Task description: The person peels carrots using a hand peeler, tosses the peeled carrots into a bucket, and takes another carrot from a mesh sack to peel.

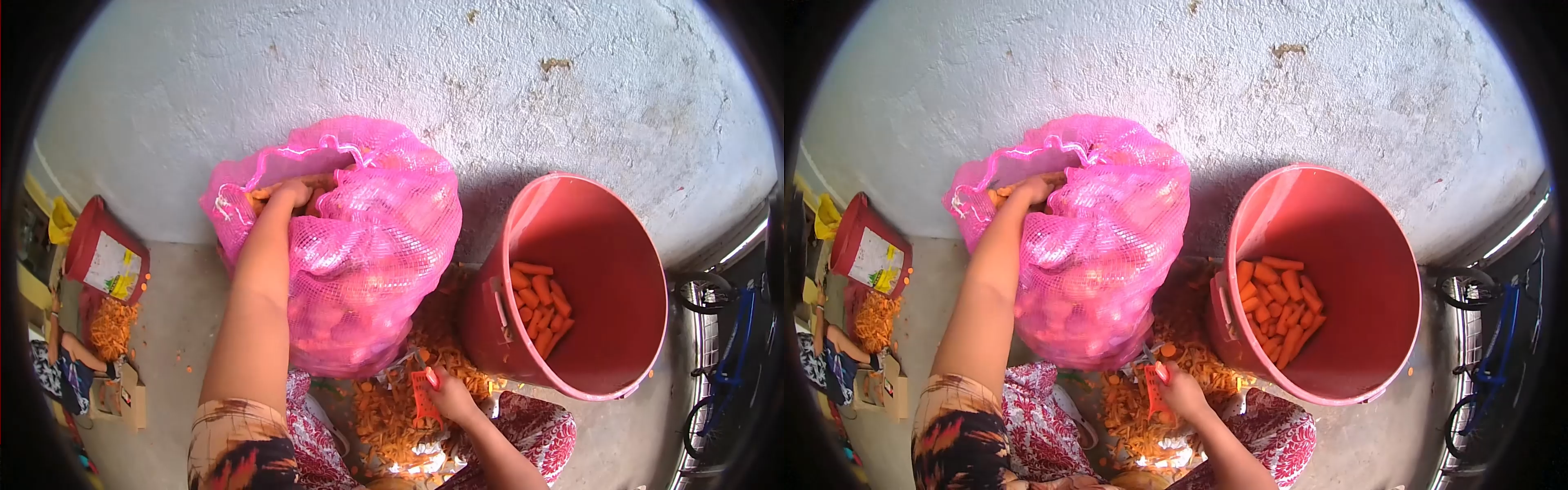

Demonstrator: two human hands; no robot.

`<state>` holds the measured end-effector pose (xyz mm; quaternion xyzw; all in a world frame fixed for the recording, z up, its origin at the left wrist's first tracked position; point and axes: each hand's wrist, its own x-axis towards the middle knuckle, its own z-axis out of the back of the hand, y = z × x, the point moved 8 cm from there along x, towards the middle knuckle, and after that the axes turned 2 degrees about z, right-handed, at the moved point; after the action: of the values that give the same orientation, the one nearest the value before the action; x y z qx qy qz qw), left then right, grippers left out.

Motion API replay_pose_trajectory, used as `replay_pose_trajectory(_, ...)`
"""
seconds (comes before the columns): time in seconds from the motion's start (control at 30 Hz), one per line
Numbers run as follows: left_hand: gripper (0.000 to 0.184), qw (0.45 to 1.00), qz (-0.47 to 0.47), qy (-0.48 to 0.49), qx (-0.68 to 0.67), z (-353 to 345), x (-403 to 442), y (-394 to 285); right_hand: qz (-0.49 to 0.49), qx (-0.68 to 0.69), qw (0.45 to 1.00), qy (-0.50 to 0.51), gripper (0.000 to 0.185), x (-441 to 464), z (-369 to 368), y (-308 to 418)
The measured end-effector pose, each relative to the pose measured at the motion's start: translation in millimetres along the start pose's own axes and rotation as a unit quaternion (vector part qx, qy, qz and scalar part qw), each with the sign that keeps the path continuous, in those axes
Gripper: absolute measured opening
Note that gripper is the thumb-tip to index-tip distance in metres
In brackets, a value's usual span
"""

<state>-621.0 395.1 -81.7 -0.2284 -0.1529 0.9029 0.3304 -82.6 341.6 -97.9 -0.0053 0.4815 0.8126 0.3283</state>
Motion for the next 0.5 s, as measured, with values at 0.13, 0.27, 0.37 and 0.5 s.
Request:
replay_pose_trajectory(0.13,0.034,0.991,0.034,-0.061,0.112,-0.1,15.2,24.0,-0.009,0.018,1.0,0.009,0.025,-1.7,0.6,-4.0)
replay_pose_trajectory(0.27,0.033,0.994,0.049,-0.052,0.08,3.5,-1.3,24.2,-0.008,0.003,1.0,0.009,0.025,-3.1,0.7,-3.4)
replay_pose_trajectory(0.37,0.038,0.993,0.051,-0.072,0.074,7.2,-9.8,20.9,-0.011,0.009,1.0,0.003,0.024,-3.7,4.0,0.8)
replay_pose_trajectory(0.5,0.052,0.99,0.073,-0.104,0.059,19.8,-11.7,13.1,-0.007,0.018,1.0,0.005,0.025,-1.2,1.0,-5.8)
